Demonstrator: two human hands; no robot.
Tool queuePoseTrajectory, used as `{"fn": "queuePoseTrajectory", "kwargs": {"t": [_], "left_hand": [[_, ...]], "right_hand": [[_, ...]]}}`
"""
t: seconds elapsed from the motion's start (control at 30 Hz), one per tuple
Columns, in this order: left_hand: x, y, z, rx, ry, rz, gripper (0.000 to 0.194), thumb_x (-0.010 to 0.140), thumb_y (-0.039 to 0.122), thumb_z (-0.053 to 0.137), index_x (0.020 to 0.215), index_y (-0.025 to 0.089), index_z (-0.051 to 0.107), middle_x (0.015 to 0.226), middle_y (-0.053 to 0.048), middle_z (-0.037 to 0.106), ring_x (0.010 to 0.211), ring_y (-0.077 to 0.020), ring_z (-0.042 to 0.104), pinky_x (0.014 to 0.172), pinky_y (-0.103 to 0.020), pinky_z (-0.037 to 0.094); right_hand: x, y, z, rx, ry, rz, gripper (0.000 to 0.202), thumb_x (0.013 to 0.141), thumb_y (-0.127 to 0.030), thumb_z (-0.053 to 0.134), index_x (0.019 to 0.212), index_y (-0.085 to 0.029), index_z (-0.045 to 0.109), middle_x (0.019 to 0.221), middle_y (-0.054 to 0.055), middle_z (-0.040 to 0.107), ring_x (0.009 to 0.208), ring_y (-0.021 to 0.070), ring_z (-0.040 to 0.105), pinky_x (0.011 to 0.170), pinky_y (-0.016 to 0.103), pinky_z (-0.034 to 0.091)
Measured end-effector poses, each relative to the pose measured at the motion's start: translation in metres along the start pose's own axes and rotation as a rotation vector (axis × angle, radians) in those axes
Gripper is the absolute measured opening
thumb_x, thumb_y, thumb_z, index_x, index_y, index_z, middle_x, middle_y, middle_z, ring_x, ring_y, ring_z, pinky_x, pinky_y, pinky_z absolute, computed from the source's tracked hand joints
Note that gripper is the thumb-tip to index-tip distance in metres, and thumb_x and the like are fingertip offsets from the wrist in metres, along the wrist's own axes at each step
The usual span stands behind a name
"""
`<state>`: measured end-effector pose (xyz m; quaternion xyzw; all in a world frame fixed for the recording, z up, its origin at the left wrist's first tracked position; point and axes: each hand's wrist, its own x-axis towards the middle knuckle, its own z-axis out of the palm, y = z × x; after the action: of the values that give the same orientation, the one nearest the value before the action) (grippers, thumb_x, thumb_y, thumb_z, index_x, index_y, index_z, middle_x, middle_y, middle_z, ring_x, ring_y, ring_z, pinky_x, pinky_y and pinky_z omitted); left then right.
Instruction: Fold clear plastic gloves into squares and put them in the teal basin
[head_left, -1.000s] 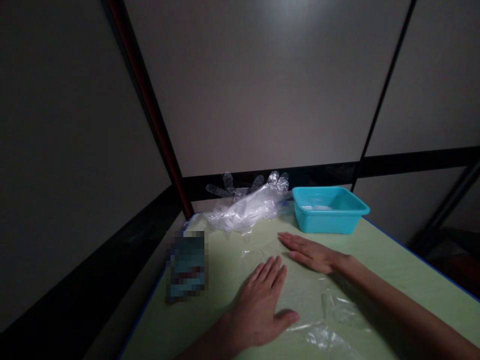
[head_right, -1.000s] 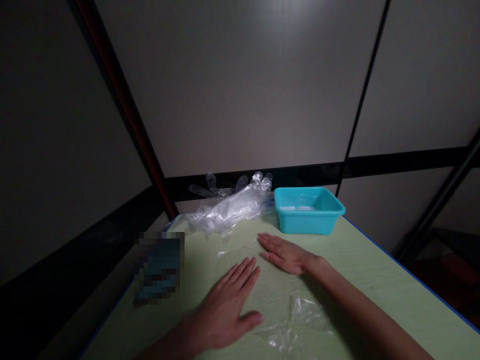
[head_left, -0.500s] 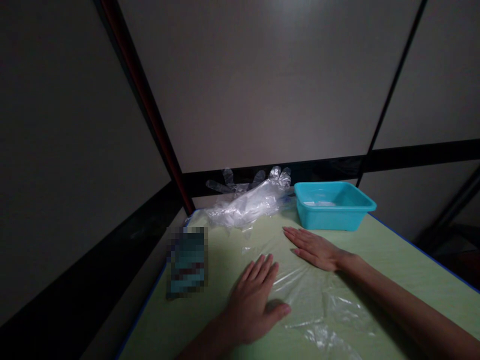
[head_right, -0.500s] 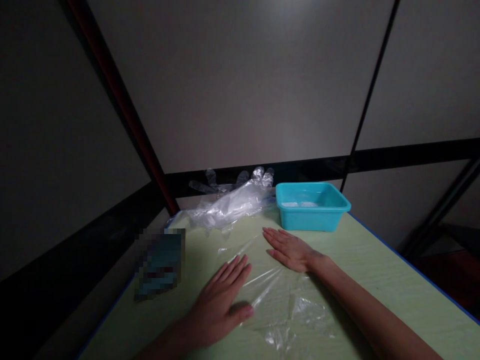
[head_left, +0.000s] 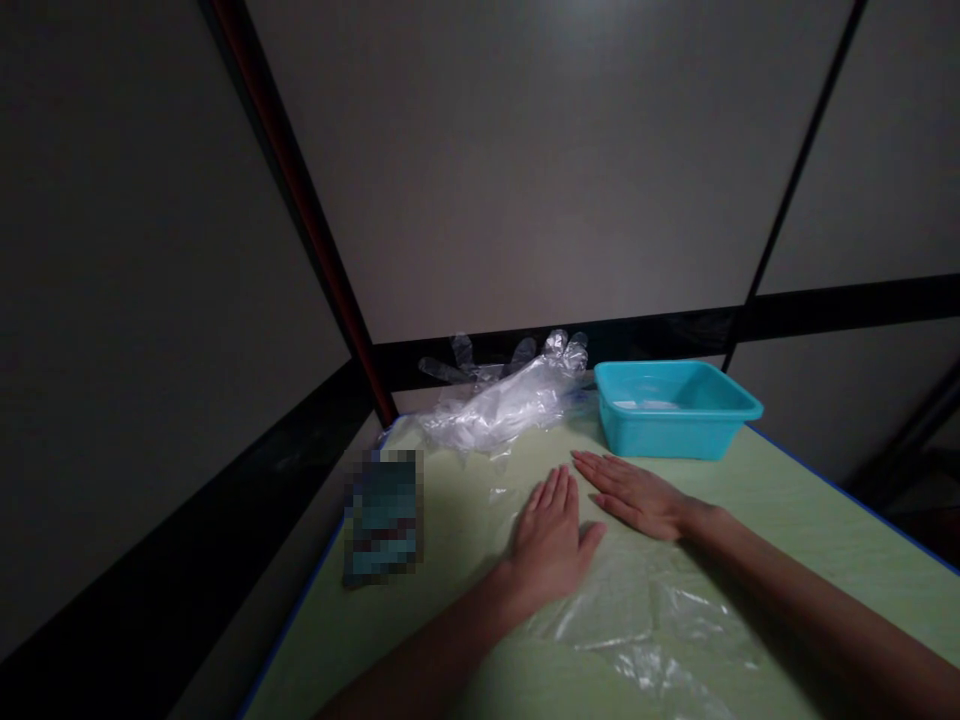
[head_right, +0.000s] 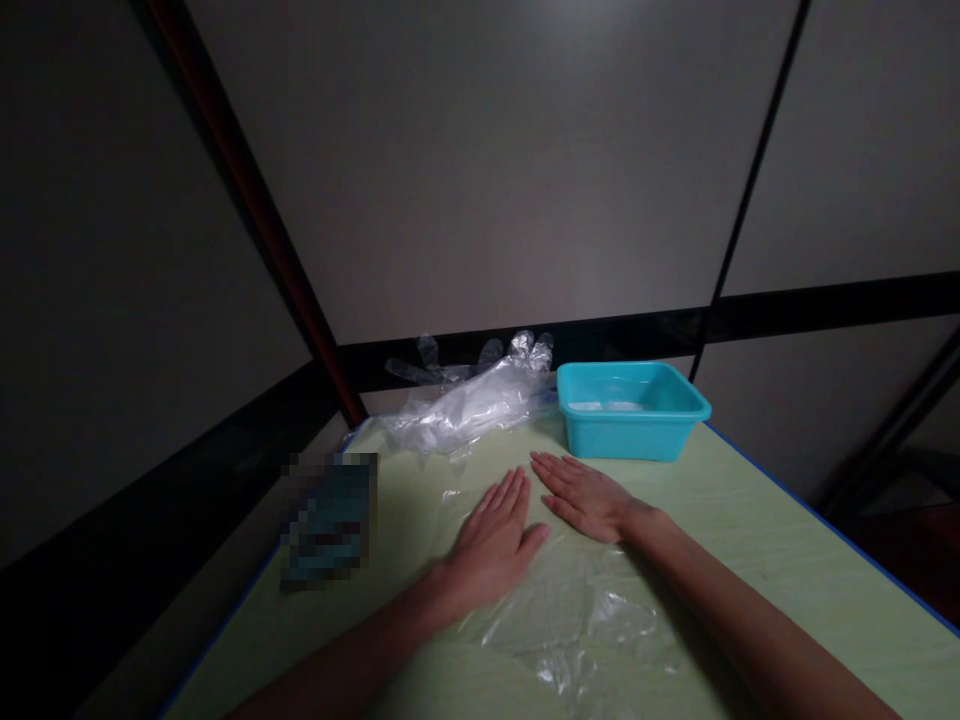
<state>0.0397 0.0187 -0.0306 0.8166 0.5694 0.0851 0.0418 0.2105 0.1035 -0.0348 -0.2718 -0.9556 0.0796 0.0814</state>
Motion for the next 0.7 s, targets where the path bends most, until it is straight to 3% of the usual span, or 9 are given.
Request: {"fn": "queuePoseTrajectory", "kwargs": {"t": [0.37,0.7], "left_hand": [[-0.031,-0.054,-0.008,0.093,0.043,-0.071,0.060,0.087,0.045,0.024,0.131,0.004,0.025,0.139,-0.014,0.021,0.128,-0.0204,0.018,0.104,-0.035,0.020],[-0.035,-0.052,-0.009,0.129,0.071,-0.081,0.063,0.084,0.046,0.032,0.129,0.002,0.029,0.137,-0.018,0.023,0.127,-0.0240,0.021,0.102,-0.038,0.024]], "right_hand": [[0.001,-0.002,-0.002,-0.019,-0.042,0.061,0.059,0.089,-0.046,0.017,0.136,-0.011,0.015,0.141,0.008,0.014,0.129,0.0191,0.013,0.106,0.038,0.014],[-0.001,0.004,-0.003,-0.031,-0.067,0.053,0.062,0.087,-0.050,0.020,0.136,-0.012,0.014,0.141,0.009,0.014,0.129,0.0204,0.013,0.106,0.039,0.015]]}}
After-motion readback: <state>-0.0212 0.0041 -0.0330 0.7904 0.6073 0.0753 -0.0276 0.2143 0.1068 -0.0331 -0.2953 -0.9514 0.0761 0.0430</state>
